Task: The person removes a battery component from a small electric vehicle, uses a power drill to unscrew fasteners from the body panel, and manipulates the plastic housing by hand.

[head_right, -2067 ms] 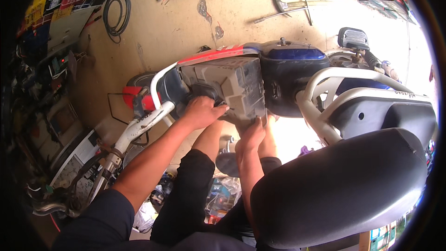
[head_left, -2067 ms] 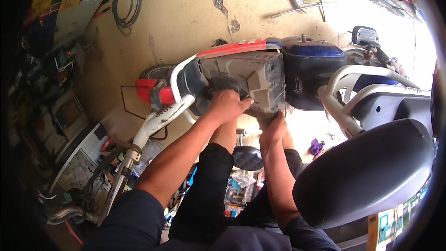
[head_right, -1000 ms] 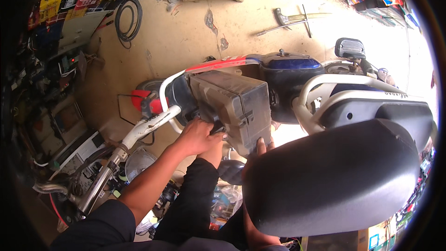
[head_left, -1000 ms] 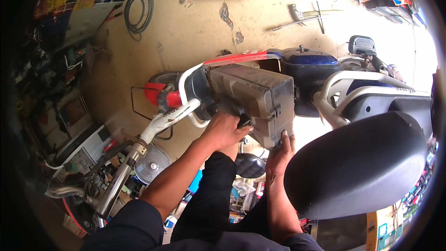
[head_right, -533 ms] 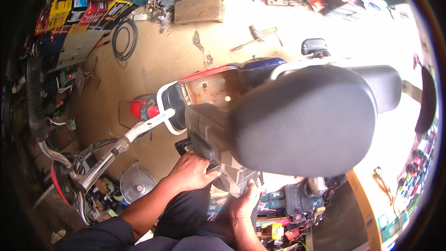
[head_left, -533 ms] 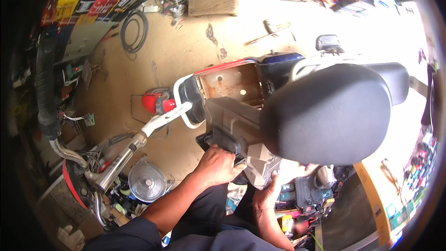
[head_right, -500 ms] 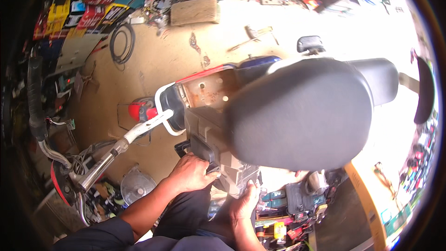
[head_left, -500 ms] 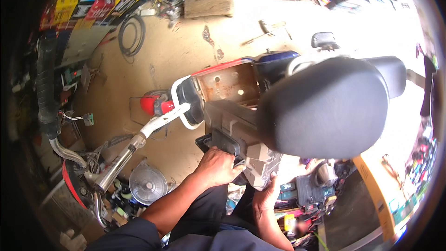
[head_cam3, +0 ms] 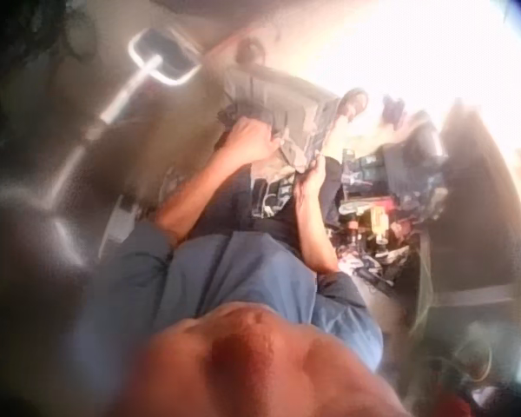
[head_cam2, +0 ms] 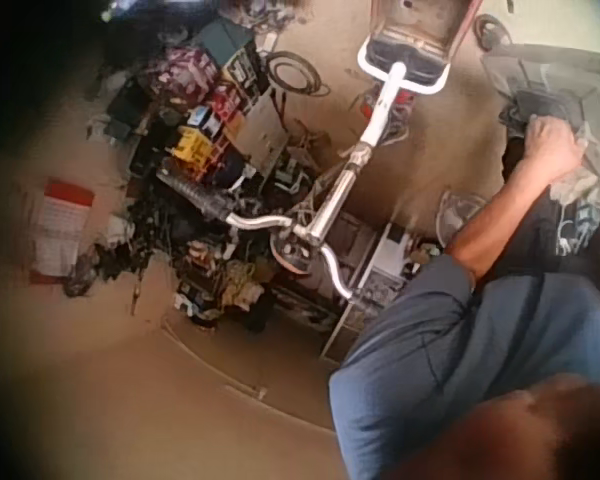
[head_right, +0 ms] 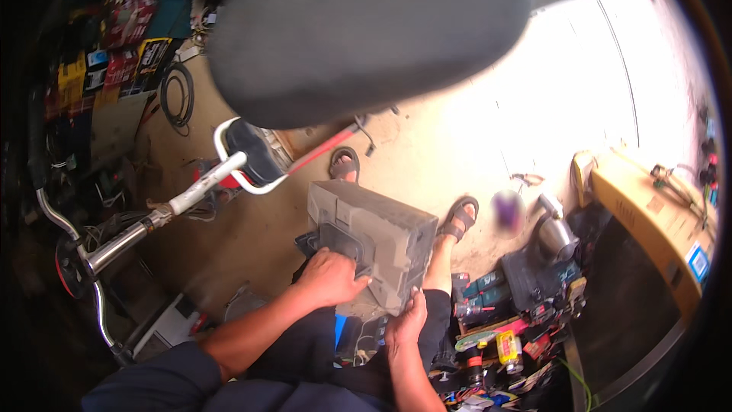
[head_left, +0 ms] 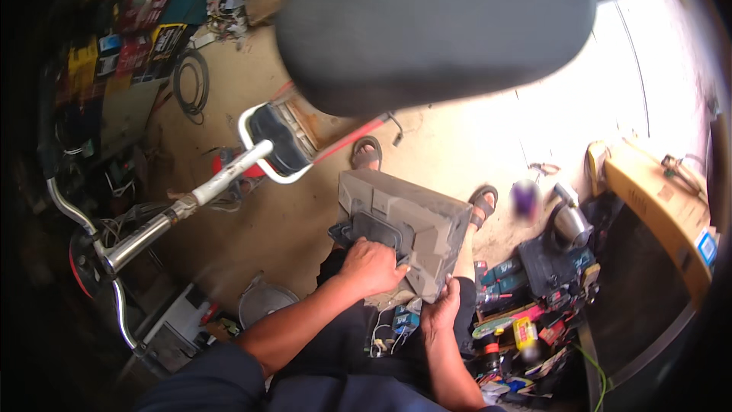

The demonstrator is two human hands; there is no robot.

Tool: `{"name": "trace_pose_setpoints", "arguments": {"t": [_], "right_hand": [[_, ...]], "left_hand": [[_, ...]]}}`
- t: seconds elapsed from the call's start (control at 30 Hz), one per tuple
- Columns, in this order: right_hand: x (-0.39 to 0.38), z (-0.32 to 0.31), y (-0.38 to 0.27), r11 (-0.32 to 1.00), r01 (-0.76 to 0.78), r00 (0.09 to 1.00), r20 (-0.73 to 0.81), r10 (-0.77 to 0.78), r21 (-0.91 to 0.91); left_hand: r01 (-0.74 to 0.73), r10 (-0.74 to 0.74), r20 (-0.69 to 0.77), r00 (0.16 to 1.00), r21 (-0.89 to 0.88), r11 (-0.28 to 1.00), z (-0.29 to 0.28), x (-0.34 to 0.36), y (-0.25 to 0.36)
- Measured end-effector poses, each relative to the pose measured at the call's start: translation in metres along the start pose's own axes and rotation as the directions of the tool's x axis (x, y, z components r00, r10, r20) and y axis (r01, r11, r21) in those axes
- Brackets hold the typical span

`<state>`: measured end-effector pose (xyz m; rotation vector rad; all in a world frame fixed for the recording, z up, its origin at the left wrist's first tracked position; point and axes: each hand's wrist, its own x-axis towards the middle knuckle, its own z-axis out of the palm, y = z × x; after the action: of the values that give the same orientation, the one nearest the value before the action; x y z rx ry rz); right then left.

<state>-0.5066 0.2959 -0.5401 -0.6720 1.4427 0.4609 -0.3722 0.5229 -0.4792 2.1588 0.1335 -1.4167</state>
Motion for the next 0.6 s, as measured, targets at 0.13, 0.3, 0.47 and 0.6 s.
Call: {"name": "trace_pose_setpoints", "arguments": {"t": [0.13, 0.3, 0.47, 0.6], "right_hand": [[0.055, -0.027, -0.021, 0.998, 0.034, 0.999, 0.007, -0.034, -0.058], [0.160, -0.045, -0.071, 0.999, 0.051, 0.997, 0.059, -0.051, -0.001], [0.290, -0.039, -0.118, 1.000, 0.016, 0.988, 0.154, -0.013, -0.017], [0.389, -0.043, -0.145, 0.995, 0.070, 0.982, 0.183, -0.057, -0.067]], "left_hand": [[0.026, -0.025, 0.025, 0.999, -0.032, 0.999, 0.050, 0.052, 0.022], [0.049, -0.049, -0.005, 0.999, -0.038, 0.998, 0.110, 0.154, 0.037], [0.151, -0.147, 0.036, 0.988, -0.137, 0.979, 0.138, 0.265, 0.044], [0.112, -0.112, 0.005, 0.994, -0.132, 0.985, 0.153, 0.336, 0.045]]}}
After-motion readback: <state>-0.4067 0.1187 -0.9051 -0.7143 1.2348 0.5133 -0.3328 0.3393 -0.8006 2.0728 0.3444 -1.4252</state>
